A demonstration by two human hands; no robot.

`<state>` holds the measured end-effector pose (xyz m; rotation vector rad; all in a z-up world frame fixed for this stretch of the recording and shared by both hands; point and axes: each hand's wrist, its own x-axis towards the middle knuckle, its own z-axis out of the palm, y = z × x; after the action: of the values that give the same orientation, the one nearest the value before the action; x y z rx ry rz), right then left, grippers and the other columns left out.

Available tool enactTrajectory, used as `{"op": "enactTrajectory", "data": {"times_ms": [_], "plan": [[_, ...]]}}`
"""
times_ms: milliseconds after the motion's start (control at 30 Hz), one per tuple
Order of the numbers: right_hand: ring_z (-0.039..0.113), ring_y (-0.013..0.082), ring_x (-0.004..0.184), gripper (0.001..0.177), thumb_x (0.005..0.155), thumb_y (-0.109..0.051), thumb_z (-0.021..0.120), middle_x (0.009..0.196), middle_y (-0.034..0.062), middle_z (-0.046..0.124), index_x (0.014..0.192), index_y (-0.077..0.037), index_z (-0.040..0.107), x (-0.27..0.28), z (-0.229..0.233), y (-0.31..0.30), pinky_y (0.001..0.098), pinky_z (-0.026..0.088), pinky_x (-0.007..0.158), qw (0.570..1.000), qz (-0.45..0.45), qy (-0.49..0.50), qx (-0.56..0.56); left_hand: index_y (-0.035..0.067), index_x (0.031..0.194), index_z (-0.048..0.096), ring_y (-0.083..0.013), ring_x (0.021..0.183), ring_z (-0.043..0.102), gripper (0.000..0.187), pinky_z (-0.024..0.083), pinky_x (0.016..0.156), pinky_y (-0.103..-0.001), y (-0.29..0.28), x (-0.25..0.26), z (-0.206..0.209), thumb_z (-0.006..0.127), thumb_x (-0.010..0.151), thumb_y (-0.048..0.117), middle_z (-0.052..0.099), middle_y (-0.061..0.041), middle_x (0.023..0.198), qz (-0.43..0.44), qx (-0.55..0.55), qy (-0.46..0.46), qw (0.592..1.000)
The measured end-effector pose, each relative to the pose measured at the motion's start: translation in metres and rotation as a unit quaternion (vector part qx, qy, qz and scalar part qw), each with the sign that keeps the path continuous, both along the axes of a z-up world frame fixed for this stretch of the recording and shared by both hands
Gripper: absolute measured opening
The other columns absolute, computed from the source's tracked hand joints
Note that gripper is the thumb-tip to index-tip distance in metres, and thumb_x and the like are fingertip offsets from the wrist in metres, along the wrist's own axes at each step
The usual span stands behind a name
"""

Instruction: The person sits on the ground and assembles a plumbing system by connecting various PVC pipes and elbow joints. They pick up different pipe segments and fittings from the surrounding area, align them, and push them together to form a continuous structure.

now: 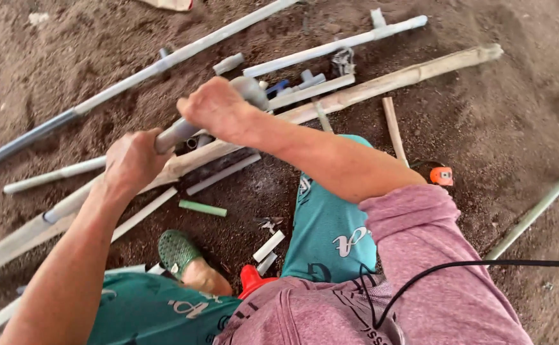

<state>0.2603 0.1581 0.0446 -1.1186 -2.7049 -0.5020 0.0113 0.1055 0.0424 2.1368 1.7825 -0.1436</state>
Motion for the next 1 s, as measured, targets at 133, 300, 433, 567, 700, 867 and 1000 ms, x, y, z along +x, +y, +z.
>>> {"op": "enactTrajectory", "data": {"times_ms": [133, 300, 433, 567, 700, 867, 1000], "plan": [[0.058, 0.0105, 0.052, 0.018, 0.091, -0.007, 0.078, 0.074, 0.0003, 0.068, 0.104, -0.007, 0.065, -0.015, 0.030, -0.002, 0.0244, 0.057, 0.055, 0.989, -0.024, -0.081, -0.120, 0.024, 0.110, 0.077, -0.0359, 0.095, 0.080, 0.020, 0.064, 0.082, -0.053, 0.001, -0.006, -0.017, 0.081, 0.092, 0.031, 0.081, -0.010, 0.098, 0.031, -0.005, -0.006, 1.000], [0.068, 0.0200, 0.072, 0.008, 0.102, -0.015, 0.063, 0.080, 0.0024, 0.069, 0.107, -0.016, 0.058, -0.027, 0.016, -0.013, 0.0402, 0.052, 0.078, 0.997, -0.011, -0.062, -0.049, 0.006, 0.112, 0.082, -0.0466, 0.099, 0.077, 0.021, 0.061, 0.094, -0.054, -0.017, 0.021, 0.075, 0.078, 0.094, 0.017, 0.080, -0.027, 0.099, 0.036, -0.157, -0.071, 0.984], [0.080, 0.0263, 0.089, 0.011, 0.102, -0.008, 0.064, 0.090, 0.0087, 0.081, 0.110, -0.015, 0.069, -0.004, 0.101, -0.063, 0.0415, 0.061, 0.077, 0.993, -0.010, -0.037, -0.116, 0.009, 0.114, 0.083, -0.0488, 0.106, 0.077, 0.031, 0.060, 0.094, -0.060, -0.011, 0.014, 0.039, 0.079, 0.087, 0.022, 0.081, -0.028, 0.103, 0.028, -0.132, -0.029, 0.990], [0.080, 0.0217, 0.084, 0.019, 0.096, -0.007, 0.066, 0.085, 0.0012, 0.081, 0.107, -0.020, 0.075, -0.015, 0.036, -0.027, 0.0416, 0.063, 0.070, 0.996, -0.015, -0.043, -0.077, 0.027, 0.117, 0.083, -0.0394, 0.103, 0.080, 0.033, 0.064, 0.091, -0.055, 0.000, 0.001, -0.011, 0.078, 0.085, 0.031, 0.083, -0.015, 0.101, 0.032, -0.073, -0.008, 0.997], [0.081, 0.0237, 0.084, 0.022, 0.094, -0.009, 0.062, 0.083, 0.0017, 0.081, 0.103, -0.023, 0.076, -0.016, 0.015, -0.011, 0.0442, 0.062, 0.067, 0.995, -0.029, -0.051, -0.081, 0.030, 0.119, 0.077, -0.0395, 0.098, 0.080, 0.032, 0.063, 0.088, -0.054, 0.004, -0.005, -0.043, 0.075, 0.087, 0.032, 0.081, -0.013, 0.096, 0.024, 0.010, -0.002, 1.000], [0.081, 0.0234, 0.084, 0.025, 0.093, -0.010, 0.065, 0.084, 0.0017, 0.082, 0.108, -0.027, 0.077, -0.017, 0.011, -0.008, 0.0428, 0.063, 0.065, 0.992, -0.035, -0.065, -0.104, 0.031, 0.120, 0.075, -0.0361, 0.094, 0.081, 0.031, 0.063, 0.088, -0.053, 0.002, -0.005, -0.055, 0.074, 0.089, 0.025, 0.080, -0.010, 0.093, 0.042, 0.050, -0.020, 0.998], [0.081, 0.0253, 0.082, 0.026, 0.090, -0.007, 0.067, 0.085, 0.0049, 0.083, 0.109, -0.023, 0.077, -0.015, 0.025, -0.012, 0.0426, 0.062, 0.065, 0.993, -0.026, -0.077, -0.088, 0.032, 0.126, 0.072, -0.0374, 0.095, 0.081, 0.036, 0.062, 0.086, -0.052, 0.003, -0.004, -0.050, 0.072, 0.090, 0.031, 0.079, -0.013, 0.094, 0.014, 0.049, 0.004, 0.999]]}}
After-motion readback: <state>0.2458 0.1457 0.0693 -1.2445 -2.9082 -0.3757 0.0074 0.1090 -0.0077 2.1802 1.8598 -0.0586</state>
